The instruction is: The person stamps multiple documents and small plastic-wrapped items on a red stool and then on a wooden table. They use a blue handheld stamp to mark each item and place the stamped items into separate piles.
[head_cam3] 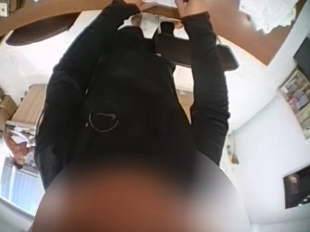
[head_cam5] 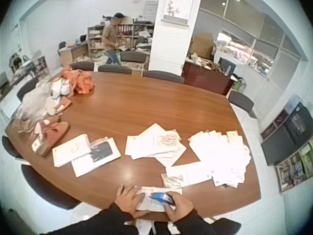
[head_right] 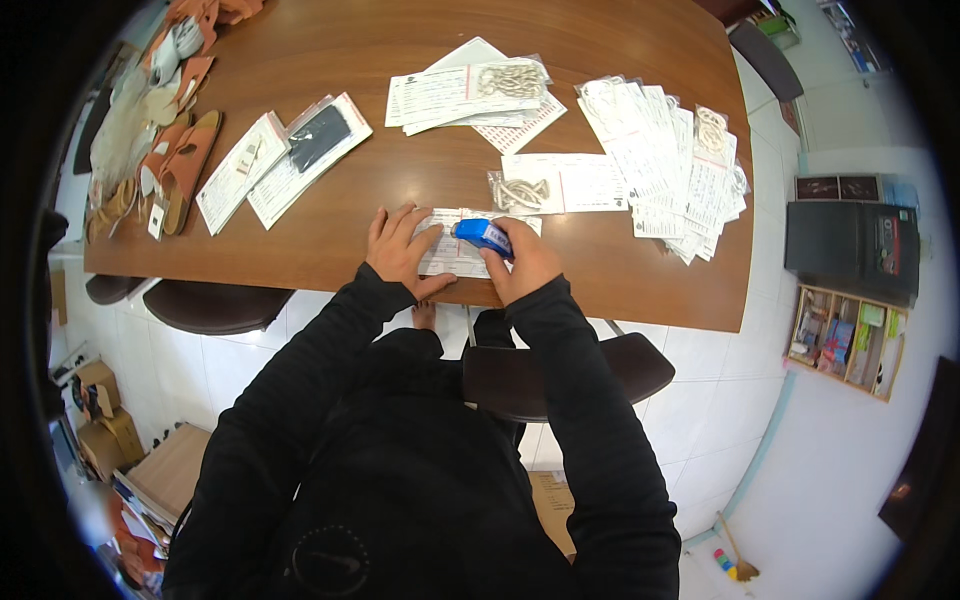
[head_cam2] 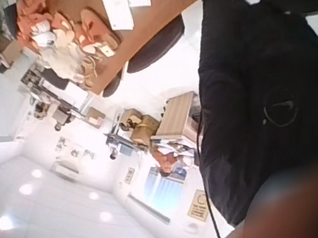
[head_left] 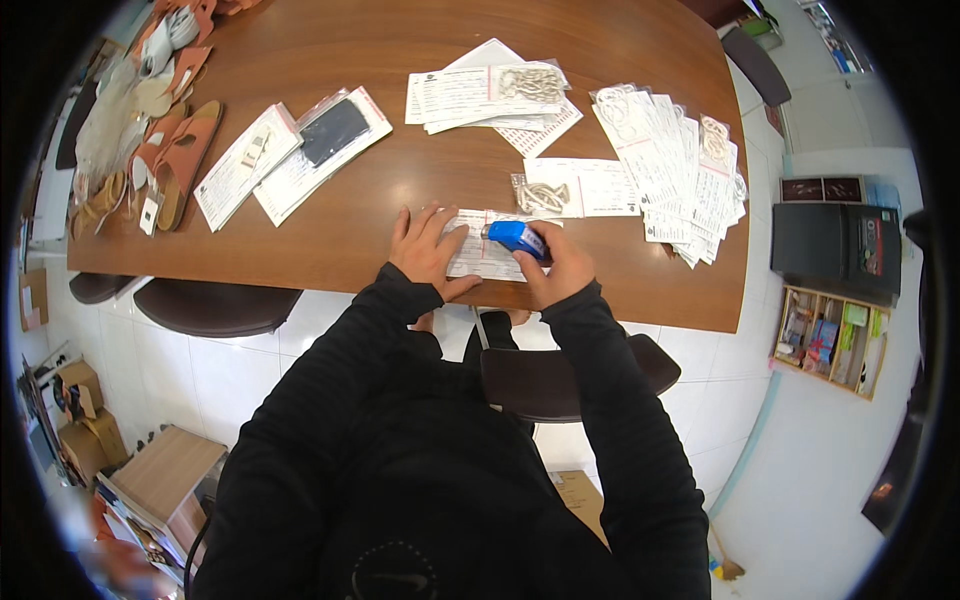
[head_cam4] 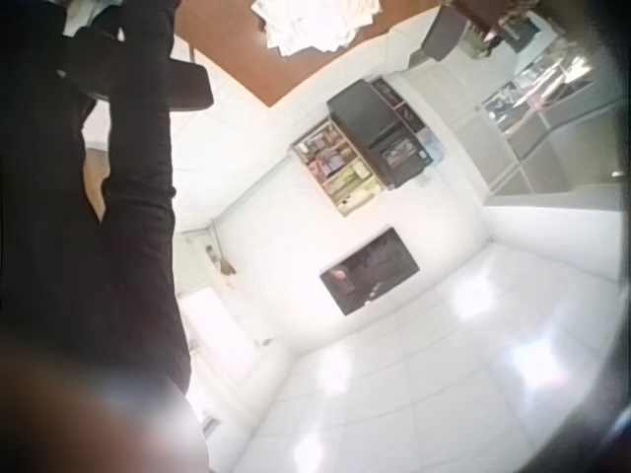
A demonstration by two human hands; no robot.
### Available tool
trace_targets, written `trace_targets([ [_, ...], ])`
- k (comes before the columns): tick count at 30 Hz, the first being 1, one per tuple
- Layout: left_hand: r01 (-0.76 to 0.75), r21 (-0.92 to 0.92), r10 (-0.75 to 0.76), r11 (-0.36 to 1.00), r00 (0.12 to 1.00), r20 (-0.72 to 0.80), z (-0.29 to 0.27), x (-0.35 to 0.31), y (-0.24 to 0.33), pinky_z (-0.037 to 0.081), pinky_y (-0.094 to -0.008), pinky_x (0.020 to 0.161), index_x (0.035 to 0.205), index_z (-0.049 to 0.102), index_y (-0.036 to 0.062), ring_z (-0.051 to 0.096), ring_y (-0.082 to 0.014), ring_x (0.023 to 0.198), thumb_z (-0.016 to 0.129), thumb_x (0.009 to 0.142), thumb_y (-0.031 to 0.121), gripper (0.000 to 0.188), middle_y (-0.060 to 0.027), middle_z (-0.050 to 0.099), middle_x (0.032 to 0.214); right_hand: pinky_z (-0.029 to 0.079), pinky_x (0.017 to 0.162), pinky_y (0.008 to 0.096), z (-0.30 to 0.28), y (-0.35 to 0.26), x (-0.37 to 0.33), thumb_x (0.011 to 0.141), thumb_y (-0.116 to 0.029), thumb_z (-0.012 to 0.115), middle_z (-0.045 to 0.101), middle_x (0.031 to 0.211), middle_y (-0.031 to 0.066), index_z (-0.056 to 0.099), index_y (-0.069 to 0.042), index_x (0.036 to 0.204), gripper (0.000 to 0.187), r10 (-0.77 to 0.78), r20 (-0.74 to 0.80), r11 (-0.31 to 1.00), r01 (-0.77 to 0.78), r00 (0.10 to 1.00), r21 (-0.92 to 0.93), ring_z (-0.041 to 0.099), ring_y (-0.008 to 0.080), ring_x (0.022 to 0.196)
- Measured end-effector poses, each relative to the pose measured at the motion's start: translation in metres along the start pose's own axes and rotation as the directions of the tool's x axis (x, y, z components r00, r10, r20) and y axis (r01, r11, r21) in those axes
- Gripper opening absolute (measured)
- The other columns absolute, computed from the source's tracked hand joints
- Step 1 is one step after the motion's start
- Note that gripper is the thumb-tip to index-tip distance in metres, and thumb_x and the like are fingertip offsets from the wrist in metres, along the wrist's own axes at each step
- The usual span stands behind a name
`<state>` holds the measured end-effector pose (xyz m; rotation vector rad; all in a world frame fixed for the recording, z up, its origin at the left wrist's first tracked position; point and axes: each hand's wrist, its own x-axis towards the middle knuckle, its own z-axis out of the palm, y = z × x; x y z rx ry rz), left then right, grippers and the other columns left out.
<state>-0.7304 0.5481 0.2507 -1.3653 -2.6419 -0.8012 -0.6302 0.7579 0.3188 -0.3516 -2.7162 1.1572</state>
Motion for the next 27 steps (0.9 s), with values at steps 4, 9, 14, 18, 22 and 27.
trace_targets([
  [4,0.074,-0.049,-0.073,0.996,0.997,0.022,0.001,-0.002,-0.004,0.026,-0.0619,0.113,0.129,0.058,0.0062,0.041,-0.0355,0.138,0.082,0.066,0.056,0.084,-0.0128,0.050,0.142,0.057,0.079,0.0386,0.014,-0.006,0.016,0.086,-0.013,0.075,0.068,0.105,0.0202,0.061,-0.002,0.118,0.037,-0.071,0.174,0.988,0.093,0.982,-0.121,0.070,0.0353,0.091],
  [9,0.091,-0.070,-0.089,0.993,0.996,0.029,0.002,-0.003,-0.005,0.025,-0.0604,0.115,0.136,0.051,0.0050,0.039,-0.0350,0.140,0.083,0.066,0.056,0.093,-0.0129,0.049,0.144,0.055,0.082,0.0413,0.017,-0.015,0.024,0.086,-0.015,0.074,0.067,0.107,0.0197,0.060,-0.003,0.118,0.037,-0.081,0.264,0.971,0.136,0.961,-0.195,0.068,0.0380,0.095],
  [14,0.111,-0.082,-0.108,0.990,0.993,0.041,0.001,-0.003,-0.004,0.025,-0.0589,0.116,0.138,0.050,0.0048,0.038,-0.0341,0.141,0.084,0.066,0.054,0.093,-0.0132,0.048,0.145,0.054,0.081,0.0432,0.014,-0.025,0.027,0.087,-0.015,0.072,0.067,0.108,0.0198,0.059,-0.005,0.119,0.037,-0.078,0.380,0.936,0.199,0.922,-0.290,0.067,0.0390,0.096],
  [18,0.114,-0.080,-0.109,0.990,0.992,0.057,-0.001,-0.004,-0.004,0.023,-0.0581,0.117,0.139,0.049,0.0043,0.036,-0.0339,0.142,0.084,0.067,0.054,0.093,-0.0133,0.048,0.146,0.054,0.082,0.0435,0.020,-0.026,0.029,0.088,-0.016,0.071,0.068,0.109,0.0185,0.059,-0.005,0.120,0.036,-0.059,0.418,0.910,0.221,0.906,-0.351,0.067,0.0380,0.097],
  [22,0.111,-0.079,-0.105,0.991,0.992,0.073,-0.002,-0.003,-0.004,0.023,-0.0580,0.117,0.139,0.049,0.0042,0.036,-0.0338,0.142,0.084,0.067,0.053,0.094,-0.0133,0.048,0.146,0.054,0.080,0.0434,0.028,-0.019,0.023,0.089,-0.019,0.071,0.068,0.111,0.0152,0.058,-0.006,0.121,0.037,-0.022,0.451,0.864,0.244,0.892,-0.440,0.067,0.0352,0.095],
  [27,0.116,-0.100,-0.112,0.988,0.993,0.048,-0.003,-0.003,-0.003,0.023,-0.0583,0.117,0.138,0.050,0.0044,0.037,-0.0336,0.142,0.084,0.066,0.051,0.093,-0.0132,0.048,0.145,0.054,0.076,0.0439,0.034,-0.010,0.018,0.089,-0.022,0.070,0.067,0.110,0.0115,0.056,-0.009,0.121,0.037,-0.080,0.423,0.811,0.306,0.903,-0.499,0.068,0.0327,0.090],
])
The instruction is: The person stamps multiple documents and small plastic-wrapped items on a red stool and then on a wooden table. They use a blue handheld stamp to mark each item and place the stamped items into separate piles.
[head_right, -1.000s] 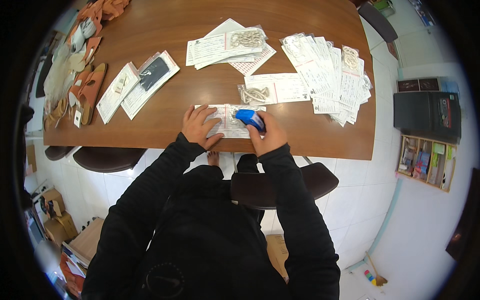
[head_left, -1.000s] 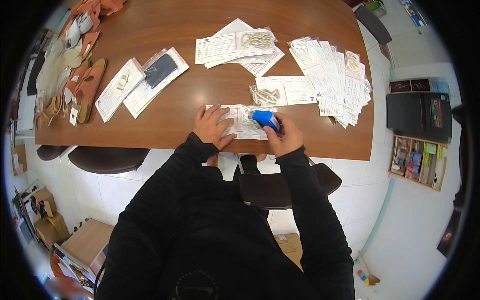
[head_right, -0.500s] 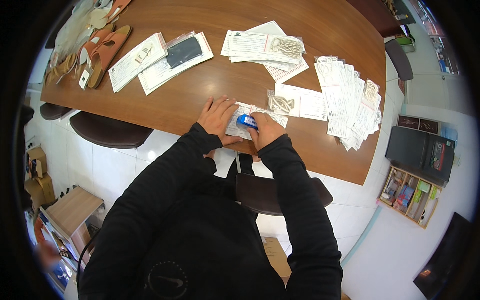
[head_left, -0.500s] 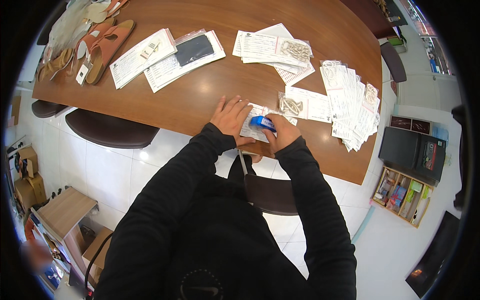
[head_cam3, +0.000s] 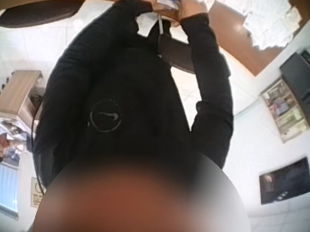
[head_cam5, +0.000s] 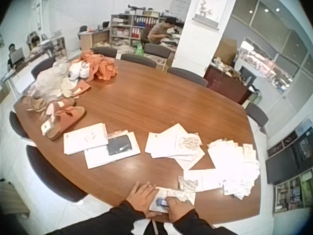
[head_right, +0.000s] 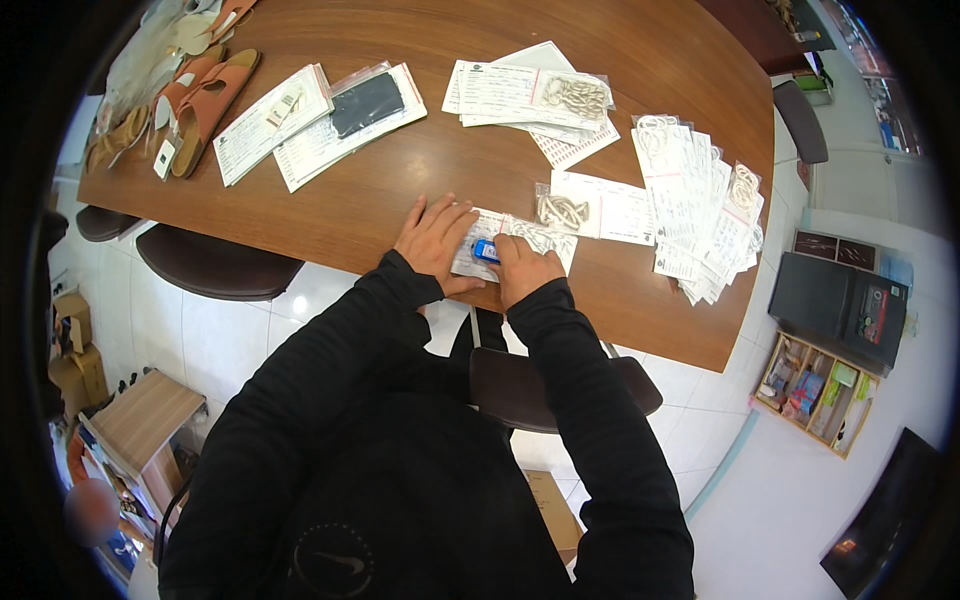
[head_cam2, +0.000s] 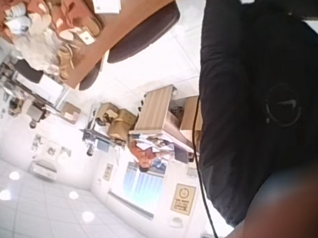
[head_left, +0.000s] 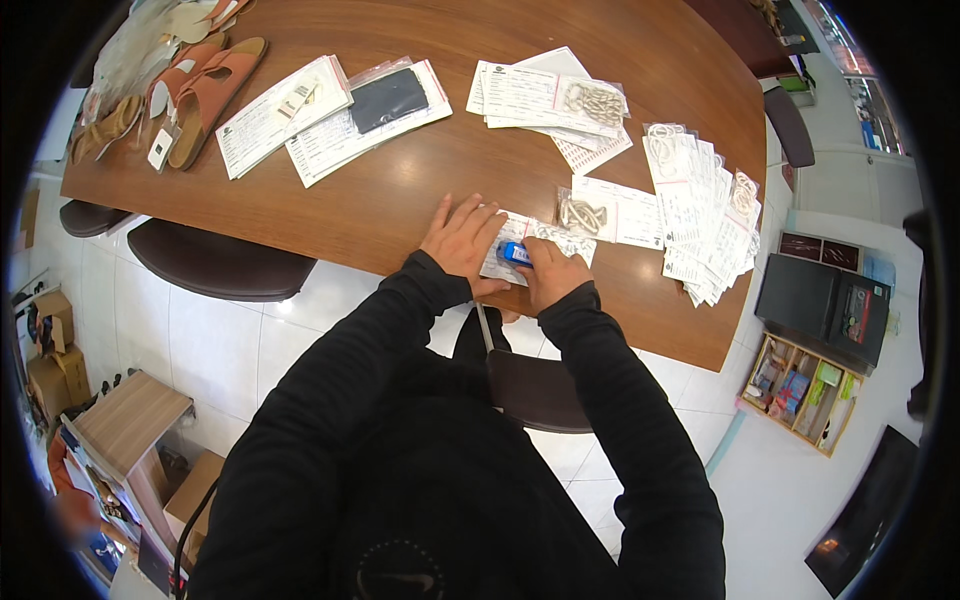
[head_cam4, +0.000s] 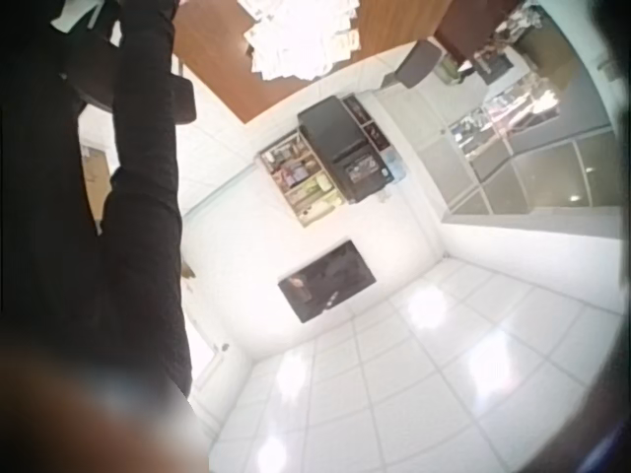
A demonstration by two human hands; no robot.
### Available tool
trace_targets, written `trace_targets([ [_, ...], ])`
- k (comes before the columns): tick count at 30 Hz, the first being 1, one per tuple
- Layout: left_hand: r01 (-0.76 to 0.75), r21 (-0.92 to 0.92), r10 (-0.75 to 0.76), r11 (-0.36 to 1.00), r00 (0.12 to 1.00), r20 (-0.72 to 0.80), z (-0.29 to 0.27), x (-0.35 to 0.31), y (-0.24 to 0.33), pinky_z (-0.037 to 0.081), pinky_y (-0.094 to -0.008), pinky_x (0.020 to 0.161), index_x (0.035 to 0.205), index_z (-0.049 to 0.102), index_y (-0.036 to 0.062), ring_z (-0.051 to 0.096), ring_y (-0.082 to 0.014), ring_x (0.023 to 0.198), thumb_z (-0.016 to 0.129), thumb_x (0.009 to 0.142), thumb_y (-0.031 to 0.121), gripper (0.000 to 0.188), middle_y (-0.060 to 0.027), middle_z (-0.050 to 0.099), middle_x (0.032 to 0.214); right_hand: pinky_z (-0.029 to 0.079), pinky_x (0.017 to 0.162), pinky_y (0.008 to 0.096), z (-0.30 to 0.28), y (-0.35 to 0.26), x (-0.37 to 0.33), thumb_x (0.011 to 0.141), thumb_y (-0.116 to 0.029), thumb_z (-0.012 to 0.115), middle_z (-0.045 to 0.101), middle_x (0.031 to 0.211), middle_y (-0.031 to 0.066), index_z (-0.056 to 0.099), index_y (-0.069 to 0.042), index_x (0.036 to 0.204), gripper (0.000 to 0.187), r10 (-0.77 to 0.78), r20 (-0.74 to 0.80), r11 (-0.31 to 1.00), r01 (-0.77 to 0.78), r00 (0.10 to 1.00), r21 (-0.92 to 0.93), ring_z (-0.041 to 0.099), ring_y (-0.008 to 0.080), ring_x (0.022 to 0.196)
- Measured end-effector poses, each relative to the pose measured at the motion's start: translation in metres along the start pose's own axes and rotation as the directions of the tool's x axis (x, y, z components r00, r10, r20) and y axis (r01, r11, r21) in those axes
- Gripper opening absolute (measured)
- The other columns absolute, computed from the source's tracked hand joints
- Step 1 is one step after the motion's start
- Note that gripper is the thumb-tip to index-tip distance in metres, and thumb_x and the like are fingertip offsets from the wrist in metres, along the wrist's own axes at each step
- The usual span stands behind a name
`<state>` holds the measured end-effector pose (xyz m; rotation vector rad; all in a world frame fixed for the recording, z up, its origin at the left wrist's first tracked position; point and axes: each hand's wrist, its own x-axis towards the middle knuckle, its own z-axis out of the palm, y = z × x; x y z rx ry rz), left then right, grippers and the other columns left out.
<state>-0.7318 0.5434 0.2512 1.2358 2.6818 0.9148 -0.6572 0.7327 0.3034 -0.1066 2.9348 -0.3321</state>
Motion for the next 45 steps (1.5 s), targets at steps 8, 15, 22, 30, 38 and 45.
trace_targets([
  [8,-0.013,0.020,0.014,1.000,0.999,-0.031,0.003,0.000,-0.001,0.025,-0.0583,0.116,0.138,0.050,0.0049,0.039,-0.0334,0.140,0.084,0.066,0.052,0.092,-0.0129,0.049,0.144,0.052,0.077,0.0437,-0.002,-0.004,0.000,0.090,-0.025,0.069,0.065,0.110,0.0094,0.055,-0.010,0.118,0.035,0.120,0.072,0.988,-0.127,0.990,0.093,0.067,0.0312,0.092],
  [15,0.000,0.022,-0.001,1.000,1.000,0.011,0.001,0.000,0.000,0.024,-0.0580,0.116,0.142,0.046,0.0050,0.037,-0.0333,0.142,0.084,0.064,0.054,0.100,-0.0129,0.047,0.147,0.056,0.072,0.0407,-0.023,0.012,-0.007,0.085,-0.024,0.077,0.071,0.104,0.0163,0.063,-0.005,0.119,0.042,0.028,-0.182,0.979,0.010,0.983,0.203,0.071,0.0340,0.084],
  [22,-0.104,0.072,0.083,0.992,0.965,0.247,-0.025,0.015,-0.007,0.029,-0.0520,0.115,0.144,0.043,0.0032,0.037,-0.0338,0.140,0.088,0.063,0.046,0.102,-0.0158,0.043,0.148,0.056,0.078,0.0313,-0.024,0.075,-0.105,0.087,-0.012,0.077,0.070,0.101,0.0139,0.062,0.002,0.120,0.040,0.637,-0.189,0.546,-0.264,0.747,0.795,0.068,0.0190,0.089],
  [30,-0.129,0.133,0.062,0.983,0.905,0.420,-0.040,0.041,0.002,0.039,-0.0447,0.100,0.142,0.045,-0.0002,0.048,-0.0309,0.122,0.093,0.055,0.038,0.106,-0.0135,0.053,0.128,0.057,0.064,0.0251,0.019,0.076,-0.223,0.089,-0.007,0.073,0.067,0.100,0.0102,0.057,0.004,0.120,0.036,0.863,-0.035,0.263,-0.388,0.505,0.883,0.065,0.0128,0.077],
  [38,-0.128,0.221,0.007,0.967,0.877,0.480,-0.037,0.055,0.009,0.040,-0.0435,0.094,0.119,0.059,0.0026,0.051,-0.0285,0.113,0.095,0.045,0.043,0.092,-0.0100,0.055,0.116,0.055,0.063,0.0247,0.043,0.050,-0.262,0.090,-0.012,0.074,0.068,0.094,0.0088,0.060,0.001,0.118,0.034,0.911,-0.126,0.313,-0.460,0.393,0.831,0.064,0.0112,0.072],
  [45,-0.109,0.230,-0.018,0.967,0.872,0.490,-0.039,0.058,0.015,0.041,-0.0436,0.091,0.118,0.059,0.0055,0.051,-0.0283,0.114,0.096,0.045,0.040,0.089,-0.0093,0.055,0.117,0.053,0.070,0.0286,0.028,0.025,-0.184,0.083,-0.010,0.079,0.065,0.095,0.0097,0.064,0.000,0.113,0.036,0.704,-0.389,0.638,-0.290,0.594,0.713,0.064,0.0179,0.081],
])
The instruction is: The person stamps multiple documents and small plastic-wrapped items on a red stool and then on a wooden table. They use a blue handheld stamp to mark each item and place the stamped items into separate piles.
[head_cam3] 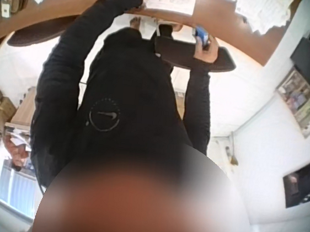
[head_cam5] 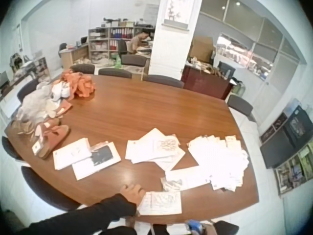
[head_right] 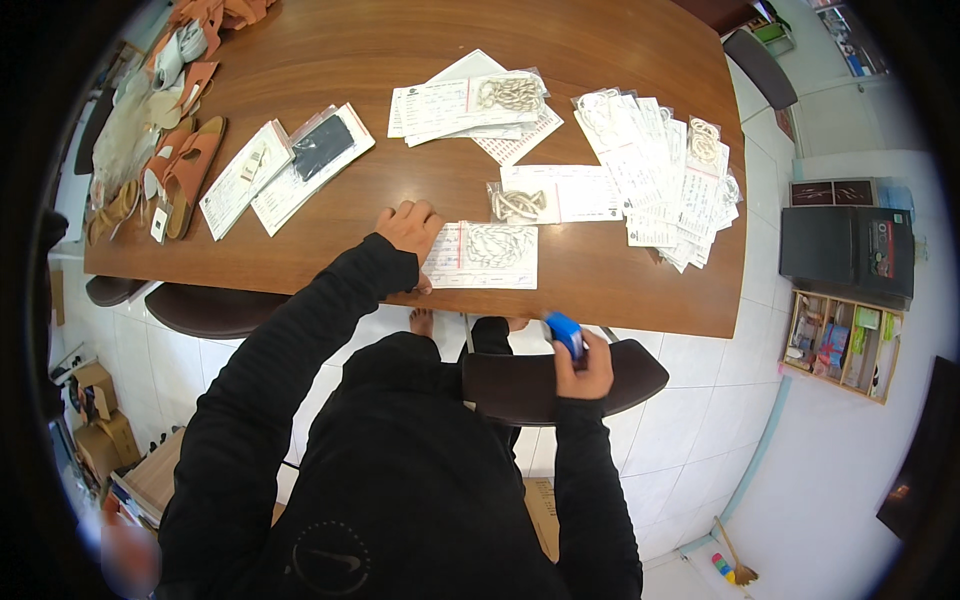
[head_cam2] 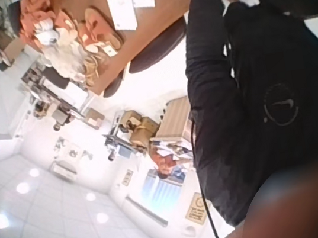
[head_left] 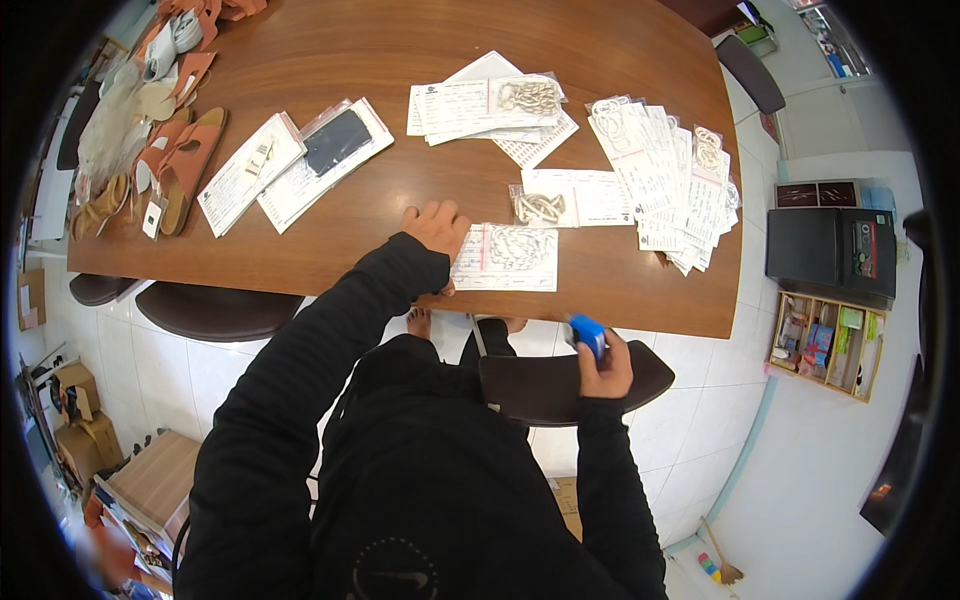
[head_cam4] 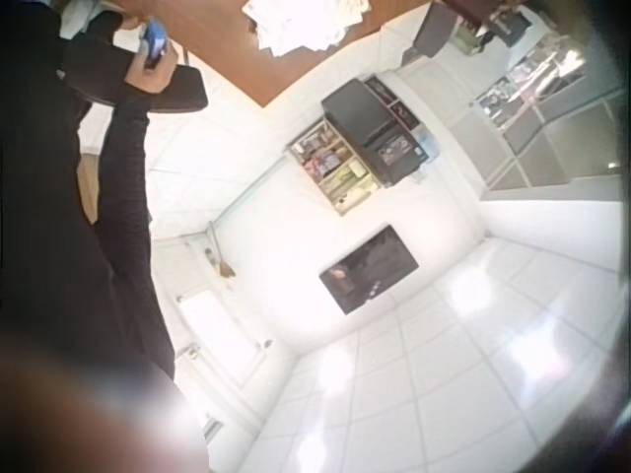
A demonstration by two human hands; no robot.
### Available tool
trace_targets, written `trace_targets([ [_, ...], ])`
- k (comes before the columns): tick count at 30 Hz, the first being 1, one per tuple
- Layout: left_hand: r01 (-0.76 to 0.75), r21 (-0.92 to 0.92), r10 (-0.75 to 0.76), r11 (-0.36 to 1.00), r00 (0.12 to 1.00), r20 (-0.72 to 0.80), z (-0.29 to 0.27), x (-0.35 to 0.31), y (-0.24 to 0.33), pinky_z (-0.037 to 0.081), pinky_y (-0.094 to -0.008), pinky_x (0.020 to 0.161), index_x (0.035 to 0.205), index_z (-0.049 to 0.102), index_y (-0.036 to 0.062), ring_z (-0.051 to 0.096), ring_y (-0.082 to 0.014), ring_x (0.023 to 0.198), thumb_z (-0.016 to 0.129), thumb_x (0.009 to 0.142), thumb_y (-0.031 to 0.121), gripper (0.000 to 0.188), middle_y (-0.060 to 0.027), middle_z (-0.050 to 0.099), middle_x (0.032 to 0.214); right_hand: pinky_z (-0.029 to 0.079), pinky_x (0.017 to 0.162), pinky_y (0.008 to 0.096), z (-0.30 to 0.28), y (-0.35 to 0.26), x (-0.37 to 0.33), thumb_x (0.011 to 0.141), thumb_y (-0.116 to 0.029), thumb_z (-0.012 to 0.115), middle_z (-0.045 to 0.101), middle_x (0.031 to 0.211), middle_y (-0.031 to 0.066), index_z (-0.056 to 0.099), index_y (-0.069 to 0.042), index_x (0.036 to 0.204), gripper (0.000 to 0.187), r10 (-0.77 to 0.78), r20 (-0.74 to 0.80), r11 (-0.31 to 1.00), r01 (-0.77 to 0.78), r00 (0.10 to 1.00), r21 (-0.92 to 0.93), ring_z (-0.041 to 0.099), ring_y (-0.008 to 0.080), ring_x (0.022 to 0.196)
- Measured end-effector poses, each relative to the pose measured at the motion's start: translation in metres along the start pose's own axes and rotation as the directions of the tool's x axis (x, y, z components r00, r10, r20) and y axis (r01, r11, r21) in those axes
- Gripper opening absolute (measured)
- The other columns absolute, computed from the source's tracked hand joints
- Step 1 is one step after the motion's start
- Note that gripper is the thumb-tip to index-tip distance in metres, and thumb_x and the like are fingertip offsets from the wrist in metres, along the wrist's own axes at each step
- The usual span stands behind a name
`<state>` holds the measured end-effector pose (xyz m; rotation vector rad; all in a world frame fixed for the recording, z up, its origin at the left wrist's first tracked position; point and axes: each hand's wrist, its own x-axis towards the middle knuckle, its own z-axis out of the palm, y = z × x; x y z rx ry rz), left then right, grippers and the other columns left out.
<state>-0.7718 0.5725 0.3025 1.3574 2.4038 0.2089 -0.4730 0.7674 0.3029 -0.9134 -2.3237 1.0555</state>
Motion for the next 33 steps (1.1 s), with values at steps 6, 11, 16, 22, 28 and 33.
trace_targets([
  [6,0.016,-0.003,-0.016,1.000,1.000,-0.020,0.001,-0.006,0.002,0.042,-0.0429,0.089,0.120,0.059,0.0064,0.052,-0.0278,0.113,0.096,0.048,0.039,0.087,-0.0087,0.055,0.117,0.053,0.067,0.0321,0.048,-0.067,0.050,0.082,-0.011,0.079,0.063,0.092,0.0133,0.065,0.000,0.112,0.035,-0.127,0.171,0.987,0.108,0.977,0.117,0.063,0.0226,0.077],
  [11,0.020,-0.027,-0.022,0.999,0.998,-0.063,0.004,-0.012,0.003,0.042,-0.0427,0.088,0.122,0.058,0.0052,0.052,-0.0285,0.113,0.095,0.049,0.042,0.090,-0.0097,0.054,0.115,0.053,0.069,0.0363,0.070,-0.084,0.068,0.080,-0.019,0.080,0.066,0.088,0.0155,0.066,0.001,0.107,0.037,-0.133,0.167,0.991,0.134,0.977,0.002,0.065,0.0274,0.075],
  [16,0.102,-0.155,-0.120,0.983,0.987,-0.110,0.019,-0.023,0.027,0.043,-0.0422,0.087,0.132,0.053,0.0030,0.052,-0.0302,0.113,0.094,0.052,0.046,0.100,-0.0131,0.053,0.116,0.055,0.070,0.0359,0.104,-0.087,0.081,0.078,-0.025,0.082,0.071,0.087,0.0172,0.068,0.002,0.100,0.037,-0.145,0.196,0.960,0.186,0.970,-0.210,0.070,0.0261,0.074],
  [22,0.126,-0.269,-0.194,0.955,0.951,-0.243,0.041,-0.037,0.033,0.043,-0.0419,0.089,0.138,0.049,0.0033,0.052,-0.0292,0.111,0.092,0.055,0.048,0.103,-0.0118,0.053,0.115,0.054,0.076,0.0459,0.125,-0.089,0.076,0.080,-0.026,0.076,0.066,0.095,0.0199,0.063,0.000,0.097,0.034,-0.107,0.308,0.940,0.198,0.945,-0.279,0.066,0.0383,0.086],
  [28,0.135,-0.266,-0.206,0.954,0.943,-0.261,0.044,-0.045,0.025,0.043,-0.0417,0.086,0.128,0.054,0.0028,0.053,-0.0294,0.107,0.092,0.055,0.044,0.092,-0.0115,0.053,0.111,0.053,0.076,0.0461,0.144,-0.094,0.071,0.081,-0.027,0.077,0.066,0.094,0.0198,0.064,0.000,0.097,0.034,-0.155,0.291,0.908,0.252,0.944,-0.334,0.066,0.0385,0.086],
  [33,0.140,-0.279,-0.213,0.950,0.944,-0.251,0.048,-0.044,0.024,0.042,-0.0421,0.088,0.131,0.053,0.0037,0.052,-0.0289,0.110,0.091,0.055,0.048,0.096,-0.0113,0.053,0.114,0.052,0.076,0.0476,0.153,-0.094,0.070,0.081,-0.027,0.077,0.065,0.094,0.0203,0.062,0.000,0.095,0.034,-0.111,0.322,0.883,0.242,0.940,-0.402,0.065,0.0401,0.087],
])
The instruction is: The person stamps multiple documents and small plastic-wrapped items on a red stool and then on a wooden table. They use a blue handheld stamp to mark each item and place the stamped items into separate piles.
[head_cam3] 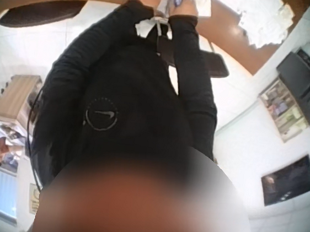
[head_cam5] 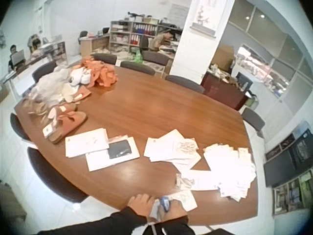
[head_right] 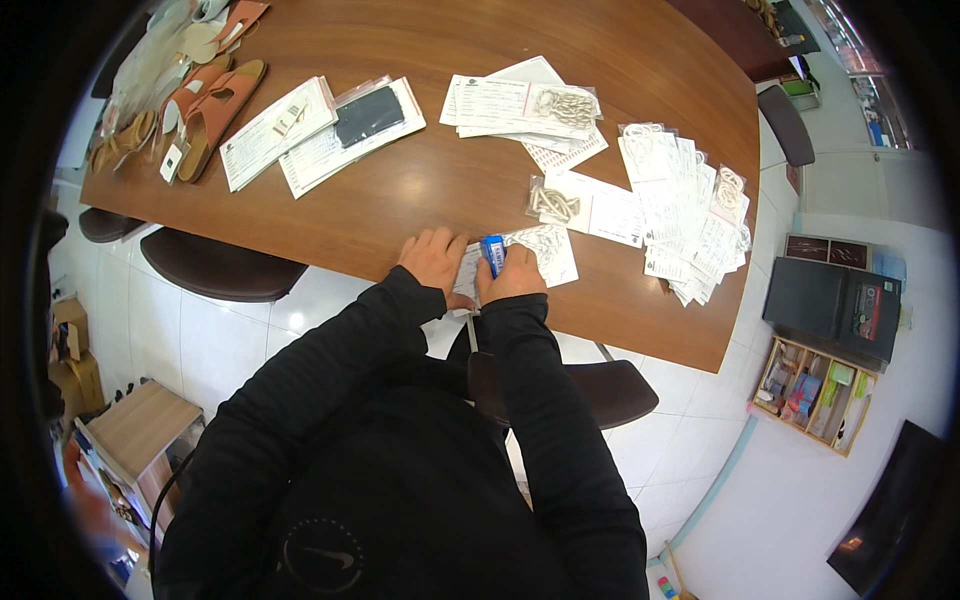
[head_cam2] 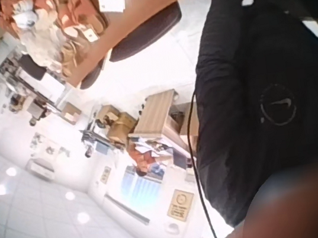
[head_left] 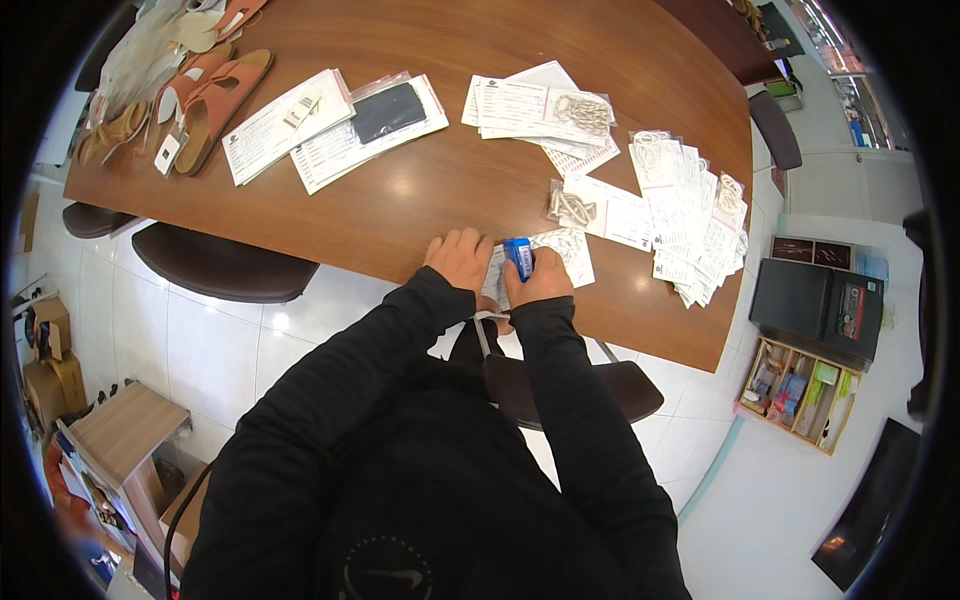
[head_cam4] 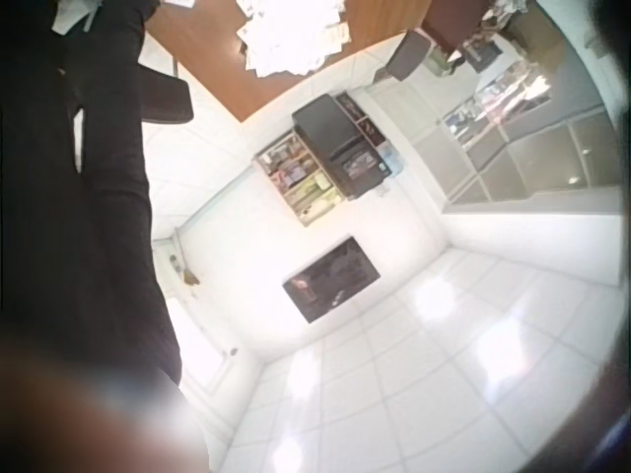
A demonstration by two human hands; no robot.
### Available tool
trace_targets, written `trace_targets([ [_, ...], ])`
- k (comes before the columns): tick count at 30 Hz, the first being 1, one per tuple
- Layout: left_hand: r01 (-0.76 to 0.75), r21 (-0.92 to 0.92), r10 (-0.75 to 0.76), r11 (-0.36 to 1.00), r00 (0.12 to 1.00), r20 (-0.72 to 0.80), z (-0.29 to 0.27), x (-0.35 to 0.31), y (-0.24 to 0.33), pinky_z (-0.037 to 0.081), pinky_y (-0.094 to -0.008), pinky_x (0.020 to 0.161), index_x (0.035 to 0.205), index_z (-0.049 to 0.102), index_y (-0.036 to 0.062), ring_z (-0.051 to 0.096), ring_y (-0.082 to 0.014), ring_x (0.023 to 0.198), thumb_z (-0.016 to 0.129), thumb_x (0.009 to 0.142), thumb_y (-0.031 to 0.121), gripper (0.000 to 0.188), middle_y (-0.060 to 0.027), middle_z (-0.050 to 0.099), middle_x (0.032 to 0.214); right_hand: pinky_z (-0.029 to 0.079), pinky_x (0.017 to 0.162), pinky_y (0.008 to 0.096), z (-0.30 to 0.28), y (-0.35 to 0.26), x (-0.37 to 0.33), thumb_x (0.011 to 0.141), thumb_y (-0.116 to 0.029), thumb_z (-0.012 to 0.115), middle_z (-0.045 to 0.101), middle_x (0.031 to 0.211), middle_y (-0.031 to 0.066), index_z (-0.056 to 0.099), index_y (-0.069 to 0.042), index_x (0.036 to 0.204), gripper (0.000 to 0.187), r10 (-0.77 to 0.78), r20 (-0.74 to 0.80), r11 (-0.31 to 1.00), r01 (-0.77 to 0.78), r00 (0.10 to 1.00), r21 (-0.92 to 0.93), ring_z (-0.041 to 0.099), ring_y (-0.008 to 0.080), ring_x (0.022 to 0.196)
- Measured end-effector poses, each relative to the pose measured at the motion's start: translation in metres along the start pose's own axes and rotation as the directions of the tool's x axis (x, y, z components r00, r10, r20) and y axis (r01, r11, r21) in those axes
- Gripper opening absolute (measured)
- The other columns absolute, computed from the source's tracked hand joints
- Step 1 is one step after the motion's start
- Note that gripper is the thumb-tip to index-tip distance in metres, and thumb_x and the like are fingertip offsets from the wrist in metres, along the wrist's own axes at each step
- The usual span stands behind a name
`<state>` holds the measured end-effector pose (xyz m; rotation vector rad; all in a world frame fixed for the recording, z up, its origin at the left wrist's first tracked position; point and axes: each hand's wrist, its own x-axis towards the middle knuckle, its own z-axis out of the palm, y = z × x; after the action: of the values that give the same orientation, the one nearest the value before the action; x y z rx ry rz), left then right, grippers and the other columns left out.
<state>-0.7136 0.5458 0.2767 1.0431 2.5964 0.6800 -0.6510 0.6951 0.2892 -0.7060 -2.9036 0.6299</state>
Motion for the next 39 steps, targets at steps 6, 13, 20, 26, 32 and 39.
trace_targets([
  [6,-0.013,-0.005,0.013,1.000,1.000,0.015,-0.004,-0.001,0.001,0.042,-0.0423,0.086,0.131,0.053,0.0035,0.052,-0.0296,0.110,0.091,0.056,0.049,0.096,-0.0123,0.052,0.113,0.053,0.076,0.0482,0.001,-0.005,0.004,0.081,-0.029,0.076,0.067,0.090,0.0217,0.063,0.000,0.092,0.033,0.040,0.011,0.999,-0.040,0.999,-0.031,0.065,0.0424,0.085],
  [13,-0.052,0.087,0.054,0.995,0.998,-0.018,-0.008,-0.013,0.014,0.041,-0.0420,0.087,0.138,0.046,-0.0032,0.050,-0.0288,0.112,0.090,0.057,0.050,0.106,-0.0143,0.051,0.123,0.056,0.067,0.0375,-0.046,0.067,-0.027,0.076,-0.032,0.085,0.073,0.082,0.0135,0.071,0.000,0.100,0.043,0.427,-0.111,0.830,-0.340,0.897,0.443,0.070,0.0208,0.070],
  [20,-0.062,0.193,0.039,0.979,0.992,0.119,-0.006,-0.003,0.007,0.041,-0.0418,0.089,0.145,0.039,-0.0050,0.050,-0.0309,0.115,0.089,0.056,0.032,0.108,-0.0170,0.049,0.128,0.054,0.073,0.0337,-0.095,0.175,-0.145,0.080,-0.024,0.082,0.071,0.086,0.0113,0.068,0.000,0.104,0.037,0.543,-0.230,0.833,-0.483,0.808,0.269,0.067,0.0188,0.077],
  [26,-0.361,0.047,0.356,0.931,0.930,0.096,-0.038,0.023,-0.016,0.043,-0.0433,0.093,0.143,0.042,-0.0009,0.052,-0.0347,0.117,0.086,0.056,0.025,0.100,-0.0184,0.048,0.129,0.053,0.068,0.0332,-0.066,0.178,-0.183,0.081,-0.026,0.081,0.070,0.082,0.0111,0.068,-0.001,0.104,0.036,0.452,-0.338,0.881,-0.352,0.826,0.317,0.065,0.0193,0.070],
  [32,-0.363,0.043,0.363,0.931,0.932,0.005,-0.091,0.108,-0.025,0.044,-0.0465,0.103,0.144,0.040,0.0018,0.050,-0.0410,0.122,0.086,0.055,0.027,0.102,-0.0224,0.046,0.134,0.053,0.063,0.0345,-0.073,0.166,-0.176,0.080,-0.023,0.081,0.069,0.083,0.0136,0.068,-0.001,0.103,0.035,0.376,-0.337,0.925,-0.330,0.863,0.186,0.065,0.0244,0.065],
  [39,-0.182,0.548,0.315,0.816,0.936,-0.158,-0.109,0.205,-0.045,0.044,-0.0499,0.103,0.144,0.045,0.0048,0.052,-0.0393,0.123,0.090,0.054,0.046,0.108,-0.0197,0.051,0.133,0.053,0.060,0.0345,-0.076,0.164,-0.175,0.078,-0.023,0.082,0.068,0.081,0.0138,0.066,-0.002,0.102,0.036,0.336,-0.355,0.941,-0.295,0.872,0.167,0.066,0.0257,0.063],
])
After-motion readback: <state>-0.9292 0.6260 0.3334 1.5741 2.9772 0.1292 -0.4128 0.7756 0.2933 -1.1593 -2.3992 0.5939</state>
